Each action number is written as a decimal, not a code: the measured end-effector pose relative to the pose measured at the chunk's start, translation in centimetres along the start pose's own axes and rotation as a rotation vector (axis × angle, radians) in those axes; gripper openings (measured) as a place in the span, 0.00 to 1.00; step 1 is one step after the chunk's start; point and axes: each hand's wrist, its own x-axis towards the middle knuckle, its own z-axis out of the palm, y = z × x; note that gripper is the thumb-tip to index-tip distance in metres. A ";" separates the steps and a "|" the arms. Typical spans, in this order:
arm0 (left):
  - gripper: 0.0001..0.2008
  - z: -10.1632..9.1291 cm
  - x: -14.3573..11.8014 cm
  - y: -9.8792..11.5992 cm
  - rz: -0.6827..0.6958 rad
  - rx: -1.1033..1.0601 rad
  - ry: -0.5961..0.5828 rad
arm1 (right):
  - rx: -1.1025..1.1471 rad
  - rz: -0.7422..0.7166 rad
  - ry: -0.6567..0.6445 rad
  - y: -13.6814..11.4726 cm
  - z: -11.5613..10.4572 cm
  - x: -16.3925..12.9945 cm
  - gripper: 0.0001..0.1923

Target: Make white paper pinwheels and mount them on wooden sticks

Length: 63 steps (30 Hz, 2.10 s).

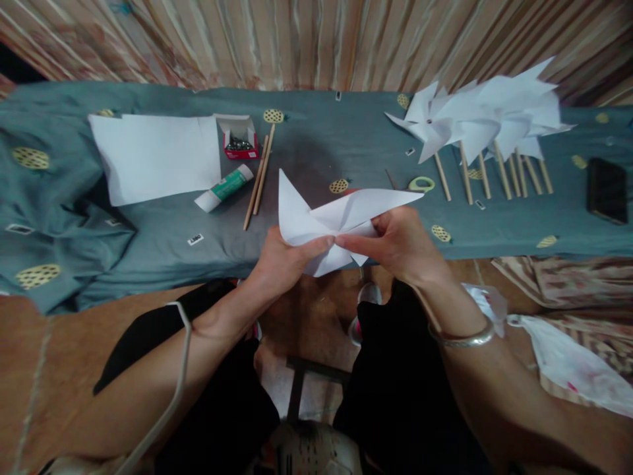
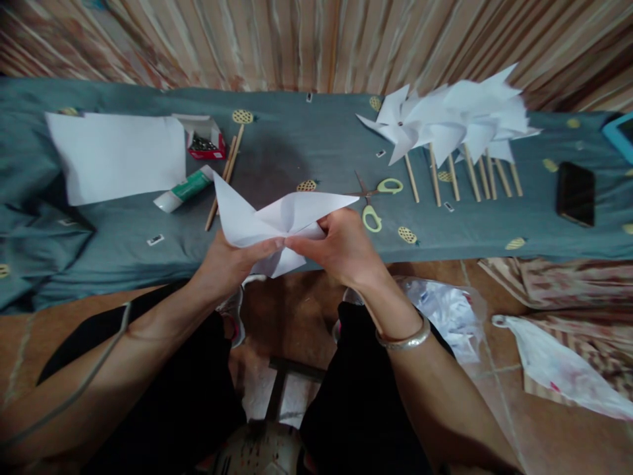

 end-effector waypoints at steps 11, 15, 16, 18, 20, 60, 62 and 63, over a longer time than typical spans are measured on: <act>0.10 -0.5 0.3 0.0 -0.066 -0.041 -0.157 | 0.331 0.108 -0.030 0.4 0.1 0.1 0.18; 0.10 -0.6 0.4 0.0 -0.072 -0.048 -0.171 | 0.396 0.129 -0.045 0.5 0.1 0.0 0.18; 0.10 -0.6 0.3 0.0 -0.067 -0.047 -0.161 | 0.389 0.129 -0.047 0.6 0.1 0.0 0.18; 0.10 -0.5 0.2 0.1 -0.053 -0.042 -0.135 | 0.358 0.132 -0.046 0.7 0.1 0.0 0.18; 0.11 -0.4 0.2 0.1 -0.046 -0.038 -0.114 | 0.327 0.138 -0.044 0.8 0.1 0.0 0.19; 0.27 -0.3 1.1 -0.1 0.142 0.052 0.091 | -0.128 -0.146 0.165 -0.3 1.8 -0.5 0.07; 0.27 -0.3 1.1 -0.2 0.133 0.054 0.092 | -0.128 -0.136 0.168 -0.3 1.8 -0.5 0.07; 0.26 -0.3 1.1 -0.2 0.128 0.048 0.094 | -0.124 -0.131 0.169 -0.4 1.8 -0.5 0.06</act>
